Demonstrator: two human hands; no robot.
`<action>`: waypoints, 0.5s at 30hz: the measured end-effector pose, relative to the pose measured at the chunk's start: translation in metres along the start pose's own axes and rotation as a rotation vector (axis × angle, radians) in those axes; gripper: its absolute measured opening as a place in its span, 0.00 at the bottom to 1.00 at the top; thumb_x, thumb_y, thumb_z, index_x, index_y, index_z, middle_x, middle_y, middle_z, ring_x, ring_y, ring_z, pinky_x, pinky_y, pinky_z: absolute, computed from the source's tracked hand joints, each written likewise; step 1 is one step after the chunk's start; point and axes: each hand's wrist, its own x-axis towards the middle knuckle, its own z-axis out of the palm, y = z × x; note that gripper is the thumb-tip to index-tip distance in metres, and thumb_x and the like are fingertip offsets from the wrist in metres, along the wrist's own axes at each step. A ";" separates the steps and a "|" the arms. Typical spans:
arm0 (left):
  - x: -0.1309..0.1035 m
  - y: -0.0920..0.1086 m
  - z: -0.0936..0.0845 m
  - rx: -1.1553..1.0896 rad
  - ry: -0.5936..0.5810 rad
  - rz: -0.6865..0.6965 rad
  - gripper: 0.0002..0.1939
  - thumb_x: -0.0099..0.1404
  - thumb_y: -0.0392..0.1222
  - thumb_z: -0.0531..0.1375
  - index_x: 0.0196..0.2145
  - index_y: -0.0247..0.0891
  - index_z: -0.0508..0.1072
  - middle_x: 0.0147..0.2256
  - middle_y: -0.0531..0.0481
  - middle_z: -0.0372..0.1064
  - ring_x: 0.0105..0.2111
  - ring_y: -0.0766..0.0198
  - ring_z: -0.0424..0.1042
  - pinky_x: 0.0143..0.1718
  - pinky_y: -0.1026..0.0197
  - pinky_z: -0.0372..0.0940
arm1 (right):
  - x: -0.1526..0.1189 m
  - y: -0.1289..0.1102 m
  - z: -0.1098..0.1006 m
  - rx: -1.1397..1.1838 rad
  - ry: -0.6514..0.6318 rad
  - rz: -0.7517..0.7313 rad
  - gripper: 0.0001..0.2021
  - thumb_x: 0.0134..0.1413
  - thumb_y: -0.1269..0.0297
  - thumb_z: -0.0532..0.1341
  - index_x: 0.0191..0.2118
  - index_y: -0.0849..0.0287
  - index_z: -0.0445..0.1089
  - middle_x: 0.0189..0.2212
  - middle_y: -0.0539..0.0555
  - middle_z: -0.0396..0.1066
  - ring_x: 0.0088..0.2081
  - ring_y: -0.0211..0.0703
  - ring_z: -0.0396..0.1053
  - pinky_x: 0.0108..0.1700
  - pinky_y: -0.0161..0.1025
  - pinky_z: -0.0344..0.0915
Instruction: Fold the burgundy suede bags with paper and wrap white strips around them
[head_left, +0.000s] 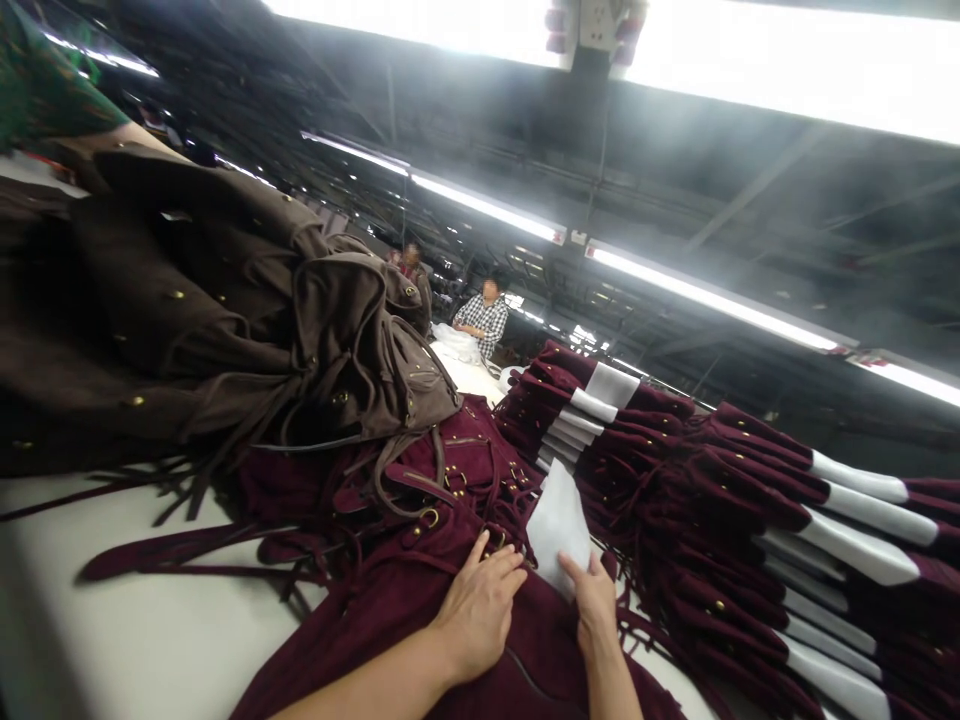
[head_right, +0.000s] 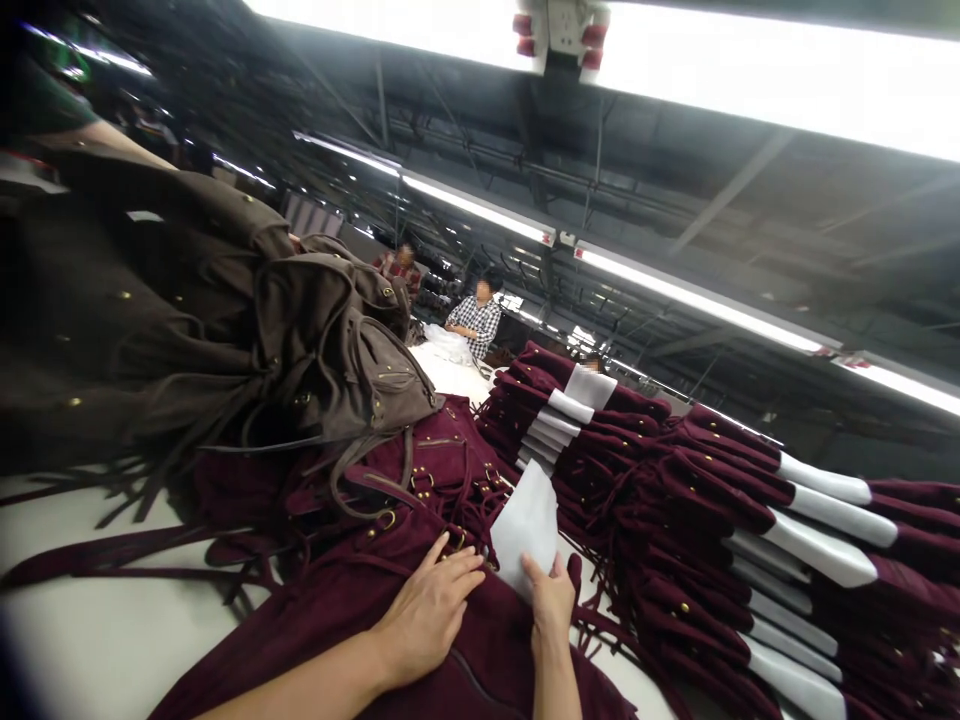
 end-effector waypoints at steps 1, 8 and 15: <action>0.000 0.000 0.000 -0.007 0.008 -0.001 0.24 0.59 0.28 0.53 0.53 0.37 0.70 0.56 0.42 0.67 0.59 0.54 0.62 0.67 0.37 0.42 | -0.002 -0.001 -0.003 0.077 -0.006 0.024 0.28 0.30 0.47 0.66 0.38 0.61 0.72 0.34 0.60 0.77 0.39 0.56 0.75 0.40 0.47 0.72; 0.001 0.001 -0.005 -0.108 0.027 -0.015 0.22 0.59 0.28 0.54 0.50 0.36 0.73 0.53 0.42 0.70 0.57 0.53 0.65 0.66 0.36 0.43 | -0.035 -0.023 -0.027 0.318 -0.064 0.064 0.20 0.29 0.51 0.68 0.30 0.58 0.72 0.33 0.56 0.77 0.43 0.52 0.74 0.47 0.44 0.71; 0.011 0.003 -0.019 -0.330 0.113 -0.132 0.21 0.55 0.22 0.49 0.31 0.40 0.77 0.37 0.52 0.77 0.41 0.62 0.75 0.65 0.46 0.50 | -0.086 -0.039 -0.054 0.055 -0.262 -0.066 0.12 0.33 0.63 0.68 0.30 0.60 0.76 0.37 0.57 0.77 0.46 0.56 0.71 0.54 0.48 0.63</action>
